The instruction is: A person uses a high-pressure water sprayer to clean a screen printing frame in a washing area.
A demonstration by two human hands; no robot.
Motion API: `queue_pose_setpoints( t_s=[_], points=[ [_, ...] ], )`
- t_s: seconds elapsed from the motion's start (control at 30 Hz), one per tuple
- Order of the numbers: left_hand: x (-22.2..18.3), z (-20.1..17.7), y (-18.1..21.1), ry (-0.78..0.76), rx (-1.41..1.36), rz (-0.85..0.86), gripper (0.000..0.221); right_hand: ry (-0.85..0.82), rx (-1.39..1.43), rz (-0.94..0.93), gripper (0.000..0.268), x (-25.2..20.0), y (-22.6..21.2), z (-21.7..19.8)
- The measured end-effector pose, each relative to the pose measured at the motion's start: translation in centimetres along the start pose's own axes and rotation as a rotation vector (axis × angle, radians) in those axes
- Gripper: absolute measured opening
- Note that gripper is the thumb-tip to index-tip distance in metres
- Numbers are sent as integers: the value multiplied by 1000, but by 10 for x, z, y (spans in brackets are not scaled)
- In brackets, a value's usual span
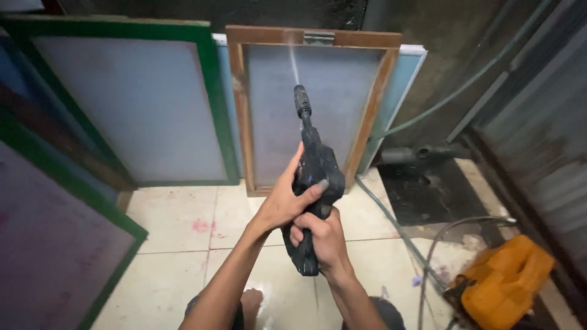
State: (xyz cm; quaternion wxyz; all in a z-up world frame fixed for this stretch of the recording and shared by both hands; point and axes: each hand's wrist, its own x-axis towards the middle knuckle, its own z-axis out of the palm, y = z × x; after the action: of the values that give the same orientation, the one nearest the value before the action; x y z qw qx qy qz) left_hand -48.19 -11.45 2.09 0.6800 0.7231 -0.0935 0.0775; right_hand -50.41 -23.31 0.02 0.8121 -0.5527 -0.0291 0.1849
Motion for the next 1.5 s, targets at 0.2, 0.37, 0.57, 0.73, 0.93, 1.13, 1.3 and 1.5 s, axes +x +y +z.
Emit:
queue_pose_setpoints(
  t_s=[0.2, 0.37, 0.57, 0.73, 0.93, 1.13, 1.3, 1.5],
  points=[
    [-35, -37, -10, -74, 179, -53, 131, -197, -101, -185, 10, 2, 46, 13],
    [-64, -51, 11, -89, 298, -186, 144, -232, -151, -138, 6, -19, 36, 37],
    [-67, -35, 21, 174, 245, -198, 133, -260, 82, 4, 16, 18, 74, 20],
    [-61, -30, -14, 288, 208, -145, 124, -262, 178, -15, 12, 10, 60, 21],
    [-35, -10, -14, 304, 79, -59, 114, -205, 266, -24, 12, 22, 54, -2],
    [-19, 13, -8, 251, 41, -76, 117, -135, 254, -52, 6, 17, 38, -23],
    [-3, 28, -21, 157, -35, -62, 117, -75, 217, -87, 7, 16, 30, -39],
    [20, 50, -42, 62, -165, -3, 116, 17, 179, -168, 5, 14, 20, -52]
  ],
)
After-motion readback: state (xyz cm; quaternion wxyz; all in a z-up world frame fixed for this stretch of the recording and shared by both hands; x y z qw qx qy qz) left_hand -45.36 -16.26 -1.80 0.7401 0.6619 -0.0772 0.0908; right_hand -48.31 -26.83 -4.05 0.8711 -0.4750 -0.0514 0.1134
